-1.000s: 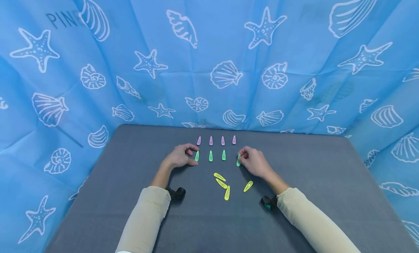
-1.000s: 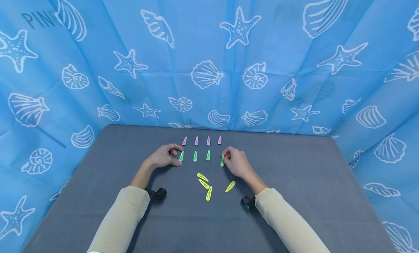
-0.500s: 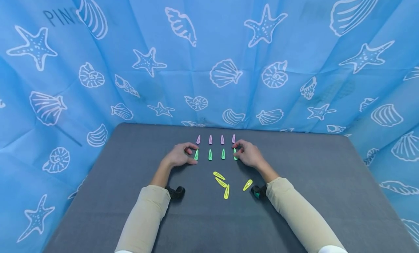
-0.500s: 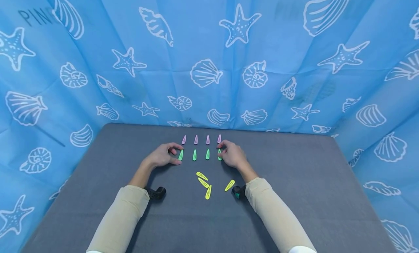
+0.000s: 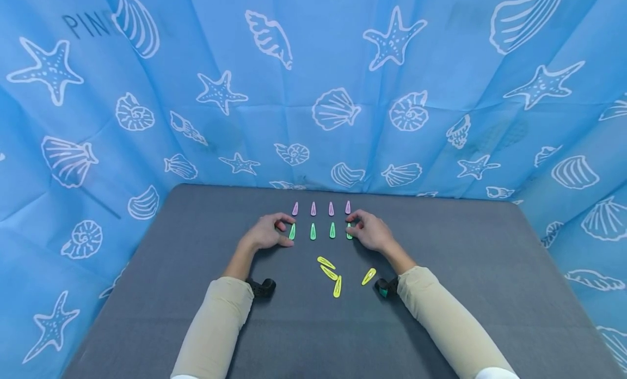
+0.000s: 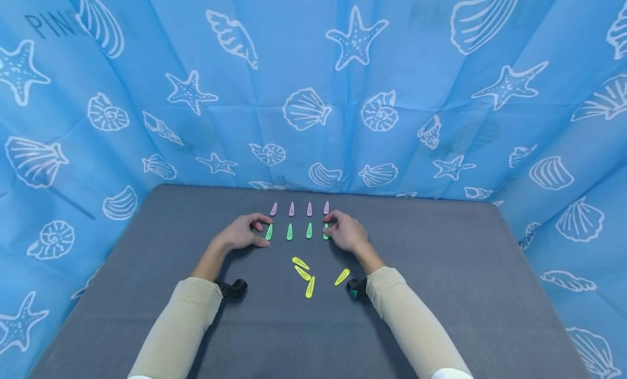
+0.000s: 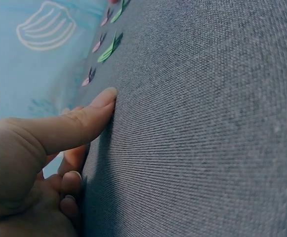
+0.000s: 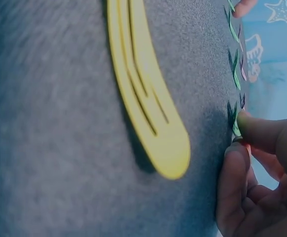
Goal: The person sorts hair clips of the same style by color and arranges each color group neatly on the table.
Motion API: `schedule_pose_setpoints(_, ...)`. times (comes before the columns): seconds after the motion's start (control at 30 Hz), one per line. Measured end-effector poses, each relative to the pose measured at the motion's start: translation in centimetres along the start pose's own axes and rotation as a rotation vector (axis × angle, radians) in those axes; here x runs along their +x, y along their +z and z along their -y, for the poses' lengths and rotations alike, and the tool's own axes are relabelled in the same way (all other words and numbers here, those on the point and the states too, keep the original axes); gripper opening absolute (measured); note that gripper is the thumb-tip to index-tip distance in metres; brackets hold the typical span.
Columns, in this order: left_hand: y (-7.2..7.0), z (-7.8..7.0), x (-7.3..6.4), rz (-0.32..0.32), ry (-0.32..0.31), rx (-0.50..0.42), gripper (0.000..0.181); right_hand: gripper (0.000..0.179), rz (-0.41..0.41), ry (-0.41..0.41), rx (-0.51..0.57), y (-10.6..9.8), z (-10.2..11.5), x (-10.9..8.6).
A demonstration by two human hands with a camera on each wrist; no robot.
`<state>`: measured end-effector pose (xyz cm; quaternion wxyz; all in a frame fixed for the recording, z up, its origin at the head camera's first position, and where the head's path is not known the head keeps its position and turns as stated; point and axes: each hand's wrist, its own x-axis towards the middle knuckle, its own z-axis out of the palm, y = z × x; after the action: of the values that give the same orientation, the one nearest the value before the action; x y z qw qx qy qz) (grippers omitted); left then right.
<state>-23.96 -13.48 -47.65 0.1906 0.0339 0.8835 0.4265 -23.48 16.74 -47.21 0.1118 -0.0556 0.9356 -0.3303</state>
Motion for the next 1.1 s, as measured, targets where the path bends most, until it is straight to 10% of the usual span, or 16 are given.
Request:
schedule_pose_setpoints(0.4,-0.5,0.3,-1.5,0.031,0.042,0.014,0.069,0.056,0.016,-0.082,0.085,-0.9,-0.4,-1.9)
schedule_pose_setpoints(0.57,-0.1,-1.4,-3.4,-0.022,0.034,0.160,0.067,0.065,-0.032,-0.142,0.043,-1.4,-0.3,-4.4)
schedule_pose_setpoints(1.1,5.5,-4.4,-7.4,-0.212,0.173,0.470,0.092,0.097,-0.045,-0.253,-0.309,-0.4,-0.7,-10.6)
